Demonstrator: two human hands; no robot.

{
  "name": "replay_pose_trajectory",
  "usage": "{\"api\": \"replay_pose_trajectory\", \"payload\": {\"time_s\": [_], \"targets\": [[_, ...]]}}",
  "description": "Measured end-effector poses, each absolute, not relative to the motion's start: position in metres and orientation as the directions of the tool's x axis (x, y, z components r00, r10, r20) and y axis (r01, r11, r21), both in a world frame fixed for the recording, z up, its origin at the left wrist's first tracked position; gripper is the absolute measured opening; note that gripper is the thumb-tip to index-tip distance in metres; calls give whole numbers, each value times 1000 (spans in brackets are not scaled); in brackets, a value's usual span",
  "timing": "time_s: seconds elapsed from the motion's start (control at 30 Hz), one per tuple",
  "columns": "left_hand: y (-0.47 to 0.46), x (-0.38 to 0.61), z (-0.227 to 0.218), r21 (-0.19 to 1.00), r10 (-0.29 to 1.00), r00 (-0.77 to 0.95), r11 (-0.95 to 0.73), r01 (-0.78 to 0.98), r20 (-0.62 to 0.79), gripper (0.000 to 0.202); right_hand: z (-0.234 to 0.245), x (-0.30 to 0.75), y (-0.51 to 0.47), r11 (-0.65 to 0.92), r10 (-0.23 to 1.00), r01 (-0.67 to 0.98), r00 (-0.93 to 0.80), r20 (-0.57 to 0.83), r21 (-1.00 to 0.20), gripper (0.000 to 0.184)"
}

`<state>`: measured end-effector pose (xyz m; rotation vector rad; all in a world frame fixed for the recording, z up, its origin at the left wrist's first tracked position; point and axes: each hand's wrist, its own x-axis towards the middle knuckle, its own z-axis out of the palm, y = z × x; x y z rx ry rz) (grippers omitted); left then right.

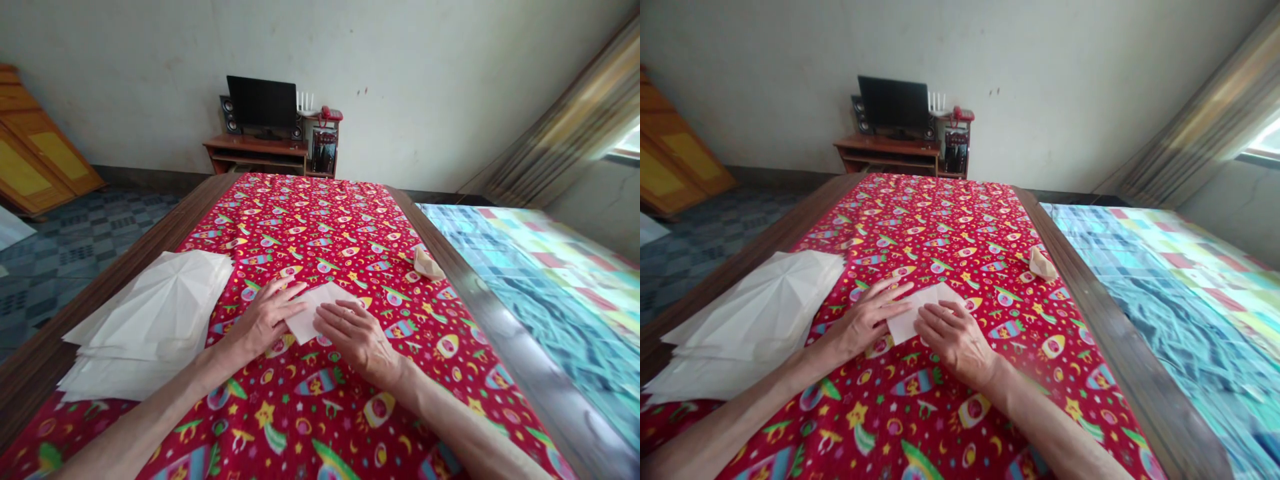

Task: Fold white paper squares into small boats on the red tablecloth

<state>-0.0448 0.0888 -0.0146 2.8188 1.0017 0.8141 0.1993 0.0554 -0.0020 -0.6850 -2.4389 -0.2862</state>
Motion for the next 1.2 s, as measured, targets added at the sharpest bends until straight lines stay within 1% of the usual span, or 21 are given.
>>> {"api": "replay_pose_trajectory", "payload": {"time_s": [0.07,0.17,0.23,0.27,0.37,0.43,0.5,0.53,0.67,0.73,0.83,0.9,0.97,1.03,1.13,1.2], "targets": [[87,-44,-10,154,537,663,-824,545,522,31,-2,208,58,838,420,543,-691,589,40,21],[76,-39,-4,68,443,709,-869,490,548,22,-9,221,60,779,516,626,-643,566,2,20],[68,-35,-4,60,420,741,-886,460,524,20,-14,228,58,742,571,671,-623,535,-10,20],[65,-33,-5,78,422,754,-891,447,503,20,-15,230,57,729,589,684,-617,522,-14,20],[61,-30,-11,188,482,773,-875,446,413,24,-15,233,52,697,643,715,-593,484,-51,20],[63,-30,-14,266,533,765,-845,463,362,37,-13,231,49,676,681,732,-574,455,-89,20],[67,-31,-16,323,570,744,-818,476,348,48,-10,230,46,664,707,737,-563,428,-127,21],[69,-31,-17,342,580,734,-811,475,355,50,-10,229,45,664,713,734,-563,419,-143,22],[79,-31,-21,376,581,720,-808,454,380,43,-13,228,42,680,718,699,-572,398,-222,25],[85,-29,-23,401,585,701,-804,439,407,35,-15,228,42,653,752,699,-549,366,-292,25],[93,-27,-28,507,642,620,-756,414,451,19,-17,228,44,544,839,721,-459,292,-430,22],[96,-25,-29,573,705,569,-695,434,423,12,-17,226,47,453,891,733,-378,250,-507,22],[98,-22,-29,588,762,527,-636,499,376,12,-16,224,50,373,928,751,-304,217,-545,27],[99,-20,-27,572,802,492,-591,568,340,17,-16,221,53,298,955,780,-239,178,-550,32],[100,-17,-24,549,834,455,-549,630,312,24,-15,217,58,198,980,831,-155,127,-519,38],[100,-15,-23,524,846,440,-533,664,302,27,-14,215,60,172,984,863,-134,113,-475,37]]}}
